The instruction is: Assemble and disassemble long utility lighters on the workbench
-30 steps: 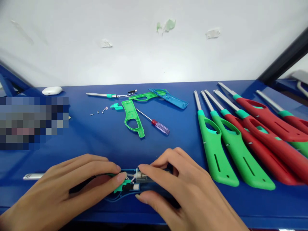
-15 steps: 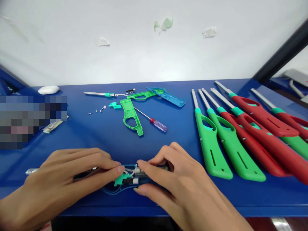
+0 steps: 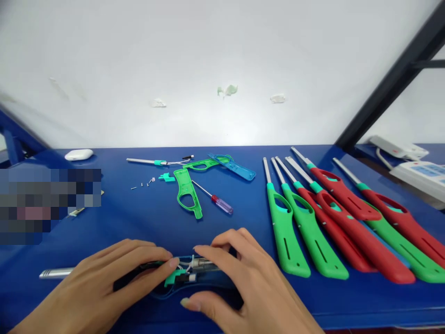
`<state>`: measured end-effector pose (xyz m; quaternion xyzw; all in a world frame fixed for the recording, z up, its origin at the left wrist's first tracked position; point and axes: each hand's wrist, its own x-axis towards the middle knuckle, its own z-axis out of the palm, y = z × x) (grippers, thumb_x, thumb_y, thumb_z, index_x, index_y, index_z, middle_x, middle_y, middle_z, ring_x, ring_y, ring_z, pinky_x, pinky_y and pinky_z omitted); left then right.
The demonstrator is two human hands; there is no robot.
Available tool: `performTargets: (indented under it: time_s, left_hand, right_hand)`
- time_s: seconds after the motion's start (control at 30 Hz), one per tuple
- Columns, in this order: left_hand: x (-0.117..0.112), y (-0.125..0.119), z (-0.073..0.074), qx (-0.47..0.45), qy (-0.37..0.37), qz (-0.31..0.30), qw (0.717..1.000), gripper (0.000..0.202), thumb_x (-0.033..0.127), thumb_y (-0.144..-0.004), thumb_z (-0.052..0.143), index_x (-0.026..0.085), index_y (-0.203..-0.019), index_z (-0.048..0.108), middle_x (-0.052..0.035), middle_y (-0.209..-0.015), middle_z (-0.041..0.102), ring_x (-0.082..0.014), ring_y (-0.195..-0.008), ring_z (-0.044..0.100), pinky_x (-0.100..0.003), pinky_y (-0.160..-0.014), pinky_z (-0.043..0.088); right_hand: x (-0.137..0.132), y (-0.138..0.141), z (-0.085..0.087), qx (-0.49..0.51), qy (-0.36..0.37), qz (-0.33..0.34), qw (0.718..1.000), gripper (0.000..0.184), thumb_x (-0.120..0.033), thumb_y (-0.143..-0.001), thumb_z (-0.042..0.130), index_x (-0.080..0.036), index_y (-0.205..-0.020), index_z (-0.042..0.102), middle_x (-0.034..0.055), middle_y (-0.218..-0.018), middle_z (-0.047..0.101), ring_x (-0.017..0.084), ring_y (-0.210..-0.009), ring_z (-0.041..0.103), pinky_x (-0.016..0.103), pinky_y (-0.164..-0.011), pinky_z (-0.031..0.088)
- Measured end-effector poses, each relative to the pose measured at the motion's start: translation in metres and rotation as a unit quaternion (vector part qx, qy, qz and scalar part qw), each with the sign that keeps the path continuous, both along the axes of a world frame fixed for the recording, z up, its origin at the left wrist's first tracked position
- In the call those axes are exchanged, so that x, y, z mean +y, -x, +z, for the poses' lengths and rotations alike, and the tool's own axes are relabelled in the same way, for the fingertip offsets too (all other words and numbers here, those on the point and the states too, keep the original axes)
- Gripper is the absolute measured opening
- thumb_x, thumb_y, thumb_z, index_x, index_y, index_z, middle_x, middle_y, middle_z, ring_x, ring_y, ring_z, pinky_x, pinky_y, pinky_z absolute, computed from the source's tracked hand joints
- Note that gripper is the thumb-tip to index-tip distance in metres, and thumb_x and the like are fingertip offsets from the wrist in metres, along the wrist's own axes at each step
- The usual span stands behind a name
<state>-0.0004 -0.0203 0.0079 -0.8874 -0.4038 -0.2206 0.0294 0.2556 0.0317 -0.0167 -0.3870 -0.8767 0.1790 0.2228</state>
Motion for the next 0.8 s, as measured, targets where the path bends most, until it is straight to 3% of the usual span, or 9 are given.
performTargets:
  time_s: [0.1, 0.2, 0.33, 0.53, 0.8]
  left_hand:
    - [-0.005, 0.005, -0.005, 0.012, -0.011, 0.013, 1.000, 0.044, 0.006, -0.109, 0.033, 0.025, -0.132, 0.066, -0.0016, -0.110, 0.077, -0.0146, -0.097, 0.073, -0.023, -0.090, 0.060]
    - [-0.011, 0.011, -0.015, 0.010, -0.009, 0.044, 0.999, 0.061, -0.003, -0.102, 0.031, 0.030, -0.146, 0.059, -0.0033, -0.123, 0.073, -0.0158, -0.111, 0.072, -0.026, -0.097, 0.060]
    - [-0.015, 0.014, -0.021, -0.012, -0.005, 0.051, 0.999, 0.049, 0.007, -0.108, 0.038, 0.027, -0.148, 0.058, -0.0078, -0.124, 0.072, -0.0194, -0.112, 0.071, -0.030, -0.096, 0.061]
    - [-0.019, 0.010, -0.014, -0.079, 0.022, 0.091, 0.992, 0.032, 0.026, -0.109, 0.054, 0.026, -0.139, 0.064, -0.0073, -0.122, 0.072, -0.0214, -0.109, 0.071, -0.034, -0.100, 0.061]
    - [-0.019, 0.009, -0.016, -0.097, 0.053, 0.085, 0.990, 0.028, 0.028, -0.108, 0.057, 0.025, -0.134, 0.068, -0.0076, -0.116, 0.072, -0.0225, -0.103, 0.068, -0.036, -0.094, 0.061]
  right_hand:
    - [0.000, -0.001, 0.001, 0.004, -0.027, -0.015, 1.000, 0.038, -0.045, -0.091, 0.075, -0.036, -0.128, 0.074, 0.0027, -0.123, 0.073, 0.023, -0.109, 0.076, 0.034, -0.087, 0.067]
    - [0.003, -0.005, -0.001, 0.014, -0.040, -0.006, 0.999, 0.034, -0.043, -0.095, 0.069, -0.036, -0.129, 0.072, 0.0024, -0.125, 0.072, 0.019, -0.110, 0.075, 0.029, -0.091, 0.064]
    - [0.004, -0.009, -0.003, 0.037, -0.103, -0.023, 0.994, 0.028, -0.045, -0.100, 0.063, -0.036, -0.124, 0.073, 0.0013, -0.122, 0.073, 0.017, -0.108, 0.075, 0.026, -0.090, 0.064]
    - [0.003, -0.007, -0.003, 0.042, -0.141, -0.040, 0.988, 0.023, -0.041, -0.100, 0.062, -0.036, -0.119, 0.074, -0.0012, -0.118, 0.075, 0.016, -0.104, 0.076, 0.024, -0.086, 0.064]
    - [0.002, -0.009, -0.006, 0.043, -0.153, -0.029, 0.987, 0.024, -0.041, -0.101, 0.061, -0.034, -0.120, 0.074, 0.0012, -0.119, 0.074, 0.018, -0.104, 0.076, 0.026, -0.084, 0.065]
